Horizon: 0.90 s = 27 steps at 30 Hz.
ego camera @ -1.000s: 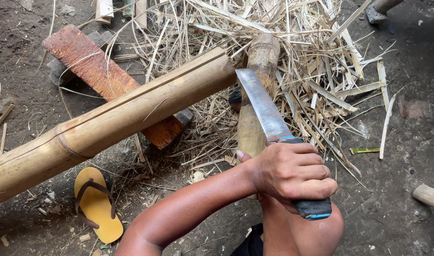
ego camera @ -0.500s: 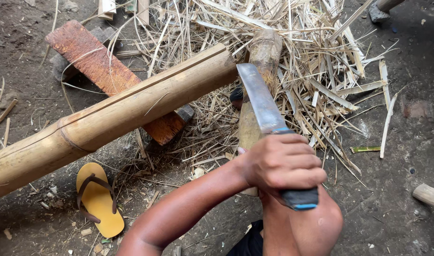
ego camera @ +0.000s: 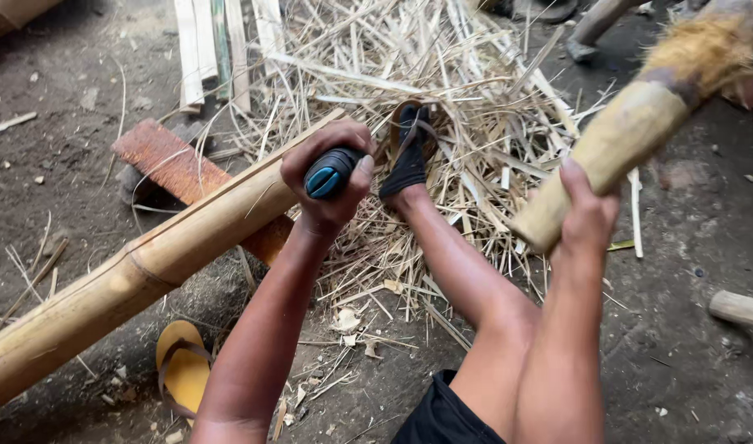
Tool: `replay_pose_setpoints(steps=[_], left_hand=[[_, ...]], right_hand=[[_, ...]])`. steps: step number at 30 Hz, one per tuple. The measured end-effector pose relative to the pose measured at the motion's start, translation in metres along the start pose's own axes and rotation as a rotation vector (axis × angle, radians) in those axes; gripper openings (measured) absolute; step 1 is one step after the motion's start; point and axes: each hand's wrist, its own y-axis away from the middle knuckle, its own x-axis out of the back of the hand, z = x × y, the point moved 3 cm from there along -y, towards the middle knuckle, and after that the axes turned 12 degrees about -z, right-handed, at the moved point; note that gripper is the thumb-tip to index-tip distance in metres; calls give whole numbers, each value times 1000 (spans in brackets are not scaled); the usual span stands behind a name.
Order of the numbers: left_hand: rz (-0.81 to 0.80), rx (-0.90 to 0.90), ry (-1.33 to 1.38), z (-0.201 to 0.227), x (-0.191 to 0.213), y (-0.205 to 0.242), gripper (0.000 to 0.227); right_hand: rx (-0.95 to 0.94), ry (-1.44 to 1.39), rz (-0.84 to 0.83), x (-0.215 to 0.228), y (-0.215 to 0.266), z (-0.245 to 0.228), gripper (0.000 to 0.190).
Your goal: The person splits a long bamboo pole lengthwise using a knife and a wooden mallet. They position the bamboo on a wooden support, strike the knife with the mallet to drive it into the bamboo, and continue splitting the pole into two halves.
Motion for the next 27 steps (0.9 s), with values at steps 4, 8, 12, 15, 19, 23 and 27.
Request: replay_pose_setpoints(steps=[4, 8, 12, 15, 19, 23, 27], left_hand=[[-30, -17, -101, 8, -18, -17, 18], [-163, 85, -280, 16, -20, -8, 21], [-183, 96, -144, 22, 31, 16, 17], [-68, 183, 27, 27, 70, 44, 18], [-74, 148, -10, 35, 72, 43, 20], [-97, 162, -50, 49, 40, 24, 18], [-227, 33, -376, 64, -4, 35, 22]], right_hand=[[-241, 212, -260, -67, -16, 35, 66], [-35, 351, -855, -83, 54, 113, 106], [-146, 115, -765, -53, 65, 127, 86], [-215, 99, -552, -15, 33, 76, 58], [-24, 5, -145, 8, -14, -7, 48], [-177, 164, -311, -72, 20, 29, 67], [-265, 549, -853, -114, 112, 129, 87]])
